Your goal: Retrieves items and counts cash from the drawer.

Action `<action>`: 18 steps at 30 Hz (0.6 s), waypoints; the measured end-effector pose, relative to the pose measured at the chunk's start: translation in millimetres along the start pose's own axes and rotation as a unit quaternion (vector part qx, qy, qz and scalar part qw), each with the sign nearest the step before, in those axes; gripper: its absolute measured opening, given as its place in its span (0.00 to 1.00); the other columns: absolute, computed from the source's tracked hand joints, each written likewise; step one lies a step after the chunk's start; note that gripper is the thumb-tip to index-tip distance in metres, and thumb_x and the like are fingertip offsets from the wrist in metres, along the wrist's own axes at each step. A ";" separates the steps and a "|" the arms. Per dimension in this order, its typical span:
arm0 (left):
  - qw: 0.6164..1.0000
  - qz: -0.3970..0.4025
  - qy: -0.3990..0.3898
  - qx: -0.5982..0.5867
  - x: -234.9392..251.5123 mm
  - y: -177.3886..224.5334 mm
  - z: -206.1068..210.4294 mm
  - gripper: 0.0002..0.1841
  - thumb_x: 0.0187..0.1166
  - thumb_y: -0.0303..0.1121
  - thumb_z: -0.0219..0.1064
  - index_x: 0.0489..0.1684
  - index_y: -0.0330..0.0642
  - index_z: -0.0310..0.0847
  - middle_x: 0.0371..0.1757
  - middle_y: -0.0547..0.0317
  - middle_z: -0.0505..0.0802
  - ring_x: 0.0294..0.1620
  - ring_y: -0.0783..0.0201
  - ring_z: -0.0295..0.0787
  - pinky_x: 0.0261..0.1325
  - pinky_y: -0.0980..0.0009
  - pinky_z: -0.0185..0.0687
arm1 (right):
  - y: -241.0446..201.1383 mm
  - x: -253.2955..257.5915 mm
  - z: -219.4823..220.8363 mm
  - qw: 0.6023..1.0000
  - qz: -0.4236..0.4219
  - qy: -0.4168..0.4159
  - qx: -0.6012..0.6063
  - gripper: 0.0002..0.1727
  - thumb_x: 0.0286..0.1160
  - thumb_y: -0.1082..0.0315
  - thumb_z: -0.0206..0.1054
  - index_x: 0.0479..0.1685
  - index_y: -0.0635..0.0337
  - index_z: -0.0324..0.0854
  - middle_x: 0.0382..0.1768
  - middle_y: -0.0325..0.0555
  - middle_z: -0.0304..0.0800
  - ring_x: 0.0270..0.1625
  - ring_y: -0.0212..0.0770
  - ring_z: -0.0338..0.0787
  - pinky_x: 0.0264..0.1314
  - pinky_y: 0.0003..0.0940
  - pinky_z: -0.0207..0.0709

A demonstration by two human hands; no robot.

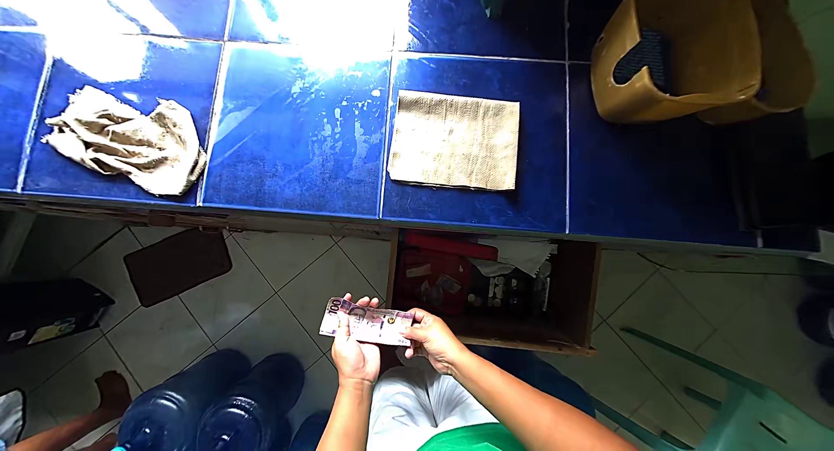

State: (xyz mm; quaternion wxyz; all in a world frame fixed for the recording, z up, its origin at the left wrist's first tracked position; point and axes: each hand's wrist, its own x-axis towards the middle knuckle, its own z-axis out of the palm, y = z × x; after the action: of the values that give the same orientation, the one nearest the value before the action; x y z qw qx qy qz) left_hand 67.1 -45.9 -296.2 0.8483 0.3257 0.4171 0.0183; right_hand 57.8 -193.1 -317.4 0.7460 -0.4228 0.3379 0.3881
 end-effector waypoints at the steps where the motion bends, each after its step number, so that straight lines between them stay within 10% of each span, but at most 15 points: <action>1: 1.000 -0.003 0.009 -0.012 0.2 -0.4 -1.9 0.24 0.98 0.42 0.31 0.71 0.41 0.71 0.46 0.51 0.96 0.48 0.54 0.97 0.55 0.57 0.93 | -0.5 -0.7 -1.6 1.000 -0.003 -0.006 0.021 0.10 0.79 0.81 0.63 0.54 0.65 0.78 0.34 0.49 0.89 0.24 0.36 0.87 0.28 0.29 0.84; 7: 0.994 -0.061 -0.035 -0.086 -5.0 -6.7 -13.1 0.24 0.94 0.39 0.34 0.77 0.46 0.72 0.54 0.47 0.96 0.55 0.47 0.95 0.58 0.48 0.90 | 5.7 -5.3 3.0 0.988 0.065 -0.054 0.131 0.06 0.82 0.80 0.56 0.46 0.61 0.77 0.32 0.49 0.89 0.26 0.38 0.87 0.32 0.32 0.85; 12: 0.993 -0.060 0.029 -0.094 3.1 -2.4 -35.9 0.22 0.92 0.38 0.36 0.47 0.52 0.82 0.19 0.68 0.87 0.26 0.64 0.91 0.44 0.57 0.93 | 1.7 15.4 -23.5 0.995 -0.010 -0.004 -0.099 0.13 0.88 0.68 0.58 0.62 0.66 0.79 0.36 0.49 0.92 0.32 0.39 0.92 0.39 0.35 0.87; 15: 0.995 -0.058 0.064 -0.057 11.2 6.1 -57.1 0.23 0.94 0.44 0.36 0.47 0.49 0.81 0.17 0.68 0.85 0.22 0.66 0.88 0.36 0.62 0.92 | -22.8 51.5 -61.6 0.885 -0.084 0.113 -0.443 0.18 0.86 0.68 0.55 0.69 0.60 0.82 0.58 0.51 0.90 0.57 0.43 0.91 0.65 0.43 0.83; 18: 0.993 -0.090 0.064 -0.043 7.2 4.3 -66.4 0.22 0.94 0.43 0.38 0.50 0.48 0.81 0.20 0.66 0.86 0.24 0.64 0.90 0.38 0.60 0.93 | -32.4 89.7 -85.9 0.691 -0.098 0.036 -0.716 0.25 0.82 0.76 0.54 0.75 0.50 0.81 0.80 0.54 0.75 0.83 0.57 0.73 0.85 0.58 0.65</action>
State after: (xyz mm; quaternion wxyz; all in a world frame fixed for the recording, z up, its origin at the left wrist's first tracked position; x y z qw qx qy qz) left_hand 25.0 -4.6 -328.0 0.8314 0.2483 0.4967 -0.0201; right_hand 112.8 -254.6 -415.7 0.2385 -0.8727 -0.0591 0.4220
